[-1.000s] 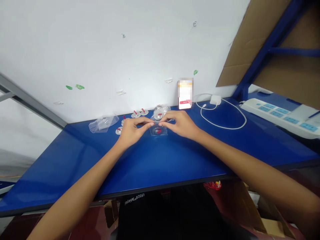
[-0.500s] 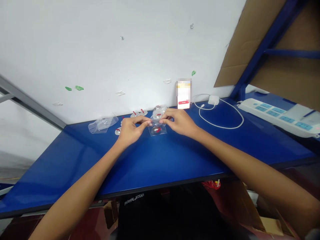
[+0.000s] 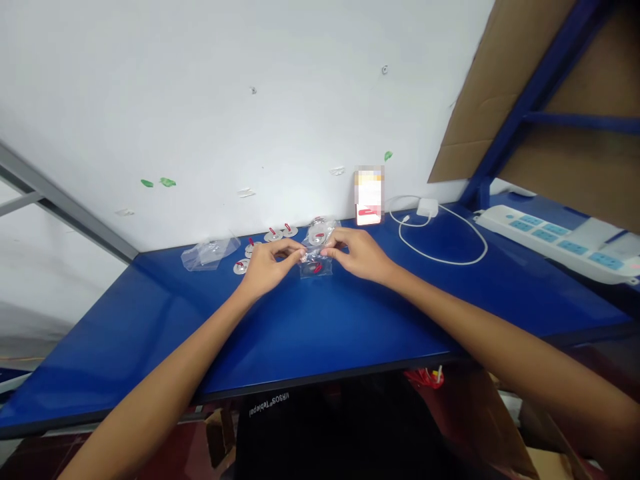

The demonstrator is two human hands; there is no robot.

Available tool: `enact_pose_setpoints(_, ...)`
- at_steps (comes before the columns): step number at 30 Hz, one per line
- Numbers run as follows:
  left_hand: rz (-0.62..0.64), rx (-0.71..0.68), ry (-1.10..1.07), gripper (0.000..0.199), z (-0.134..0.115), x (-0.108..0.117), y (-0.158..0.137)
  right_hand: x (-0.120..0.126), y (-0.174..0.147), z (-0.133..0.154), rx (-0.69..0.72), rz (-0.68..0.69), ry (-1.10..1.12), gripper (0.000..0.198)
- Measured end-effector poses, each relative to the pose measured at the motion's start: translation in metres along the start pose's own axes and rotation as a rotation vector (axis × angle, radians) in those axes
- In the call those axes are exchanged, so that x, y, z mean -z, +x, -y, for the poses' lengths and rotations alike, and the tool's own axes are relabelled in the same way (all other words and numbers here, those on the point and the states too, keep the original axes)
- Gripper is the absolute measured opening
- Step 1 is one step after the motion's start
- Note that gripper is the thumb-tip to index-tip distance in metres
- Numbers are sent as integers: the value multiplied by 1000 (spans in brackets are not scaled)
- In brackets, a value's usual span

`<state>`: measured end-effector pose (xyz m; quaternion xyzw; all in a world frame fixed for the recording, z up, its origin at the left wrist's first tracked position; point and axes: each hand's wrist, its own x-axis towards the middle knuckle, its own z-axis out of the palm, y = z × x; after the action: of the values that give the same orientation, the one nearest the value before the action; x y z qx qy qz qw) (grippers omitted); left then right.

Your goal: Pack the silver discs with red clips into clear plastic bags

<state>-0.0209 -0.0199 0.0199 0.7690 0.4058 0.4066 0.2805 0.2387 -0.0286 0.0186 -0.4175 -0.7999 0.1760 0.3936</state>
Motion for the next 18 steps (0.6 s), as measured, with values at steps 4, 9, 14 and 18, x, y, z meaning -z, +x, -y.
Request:
enact_pose_setpoints(4, 149, 48, -151, 40, 13, -6, -1, -5, -1, -3, -26, 10, 156, 17)
enact_pose_setpoints(9, 195, 60, -87, 36, 18, -15, -2, -6, 7, -24, -137, -19, 392, 20)
enact_pose_setpoints(14, 109, 33, 51, 29, 16, -16, 1, -6, 30, -58, -253, -95, 265, 20)
enact_pose_setpoints(18, 108, 11, 106, 25, 18, -16, 2, -8, 36, -70, -173, -102, -137, 17)
